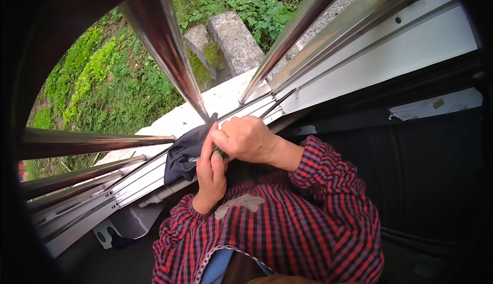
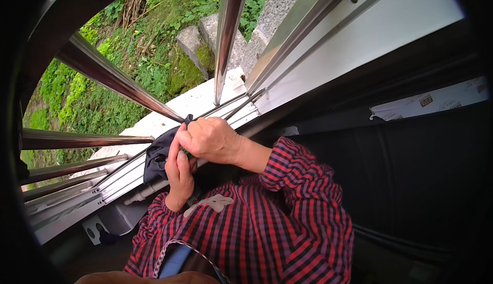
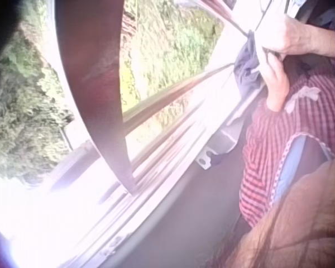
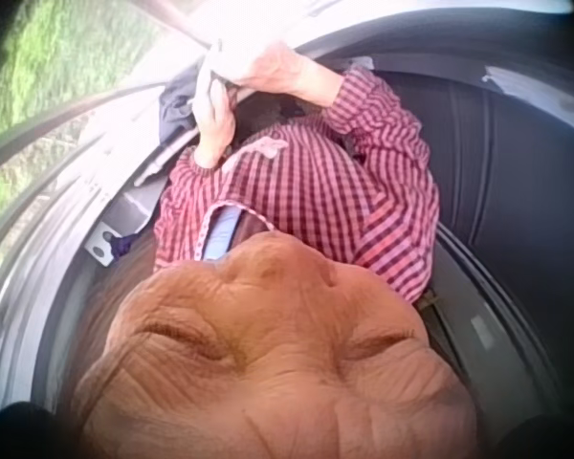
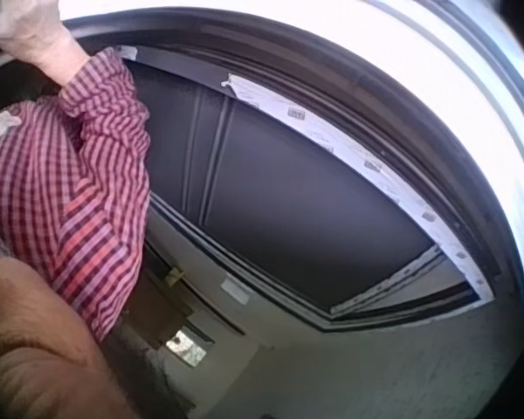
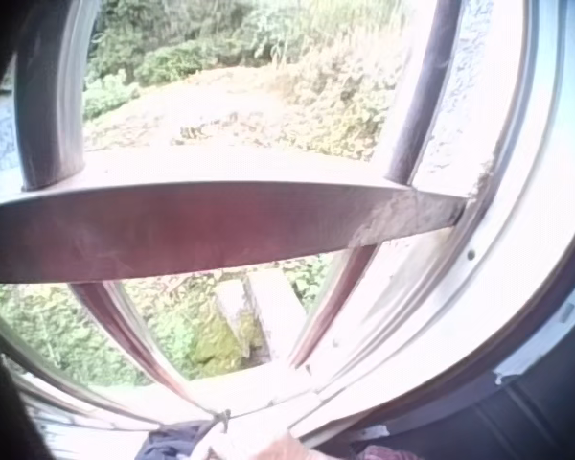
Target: The person wipes the metal window frame and sill with a cloth, then rinses the cloth in a bucket of water and continues wiping the frame. The person uses a green-handled tool to assist in cleaning the frame.
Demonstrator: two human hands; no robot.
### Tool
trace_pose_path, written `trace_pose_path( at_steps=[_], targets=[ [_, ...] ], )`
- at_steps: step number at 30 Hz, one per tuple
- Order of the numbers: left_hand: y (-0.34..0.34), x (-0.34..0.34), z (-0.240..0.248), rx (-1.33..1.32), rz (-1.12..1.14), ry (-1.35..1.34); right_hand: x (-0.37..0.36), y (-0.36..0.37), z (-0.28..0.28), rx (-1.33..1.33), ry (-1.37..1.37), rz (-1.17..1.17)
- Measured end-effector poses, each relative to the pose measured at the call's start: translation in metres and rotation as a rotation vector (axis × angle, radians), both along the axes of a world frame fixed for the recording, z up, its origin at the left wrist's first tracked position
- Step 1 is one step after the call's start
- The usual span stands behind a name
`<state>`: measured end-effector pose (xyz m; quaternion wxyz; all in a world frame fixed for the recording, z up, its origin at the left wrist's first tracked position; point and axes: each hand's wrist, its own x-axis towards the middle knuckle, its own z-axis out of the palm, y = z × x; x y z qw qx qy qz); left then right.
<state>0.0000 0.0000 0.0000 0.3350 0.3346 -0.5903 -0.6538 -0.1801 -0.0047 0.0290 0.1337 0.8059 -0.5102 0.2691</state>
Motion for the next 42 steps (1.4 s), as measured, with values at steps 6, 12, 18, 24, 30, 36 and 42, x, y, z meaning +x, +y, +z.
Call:
trace_pose_path(
  at_steps=[6,12,18,24,30,36,42],
  targets=[
    [0.023,0.023,-0.002,0.011,0.026,0.136,0.020,0.009,0.007,-0.039,0.047,0.086],
    [0.032,0.017,-0.009,-0.029,-0.070,0.201,-0.031,-0.015,-0.014,-0.120,-0.095,0.283],
    [0.034,0.012,-0.009,-0.115,-0.076,-0.044,-0.027,0.017,-0.038,-0.188,-0.948,-0.216],
    [0.025,0.012,-0.002,-0.051,-0.111,0.100,0.014,0.044,-0.020,-0.290,-0.624,0.099],
    [0.020,-0.001,0.001,-0.062,-0.117,0.154,0.012,0.037,-0.033,-0.206,-0.560,-0.044],
    [0.012,-0.012,0.001,-0.280,-0.105,-0.152,0.016,0.037,-0.048,-0.183,-0.588,-0.184],
    [0.003,-0.026,0.001,-0.412,-0.046,-0.210,0.012,0.033,-0.048,-0.152,-0.525,-0.252]
  ],
)
